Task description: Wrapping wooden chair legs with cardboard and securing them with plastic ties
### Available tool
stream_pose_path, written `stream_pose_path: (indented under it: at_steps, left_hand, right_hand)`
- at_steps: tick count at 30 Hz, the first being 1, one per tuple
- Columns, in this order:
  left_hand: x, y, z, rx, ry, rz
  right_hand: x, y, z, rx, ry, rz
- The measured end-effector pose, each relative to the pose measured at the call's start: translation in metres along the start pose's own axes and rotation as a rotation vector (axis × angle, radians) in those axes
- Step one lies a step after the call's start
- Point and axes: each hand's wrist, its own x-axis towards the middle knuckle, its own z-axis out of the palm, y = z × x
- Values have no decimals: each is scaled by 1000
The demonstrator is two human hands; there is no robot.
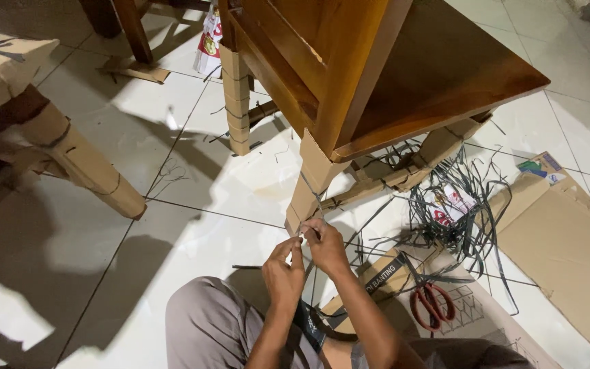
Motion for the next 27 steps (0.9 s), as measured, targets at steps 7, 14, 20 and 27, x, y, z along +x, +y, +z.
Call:
stream_pose_path:
  at_steps: [7,14,20,27]
  left_hand:
    - [-4,6,-1,98,43,205]
    - [9,29,-14,-143,63,69]
    - [33,33,-8,-647,3,-577]
    - [46,-33,34,-630,-122,-718]
  right_hand:
    - [-3,0,-11,149,-69,-98]
    - [0,6,-15,-188,-30,-519]
    - [7,19,-4,-166,131,-548]
    - [-1,8,-2,-255,209,-631]
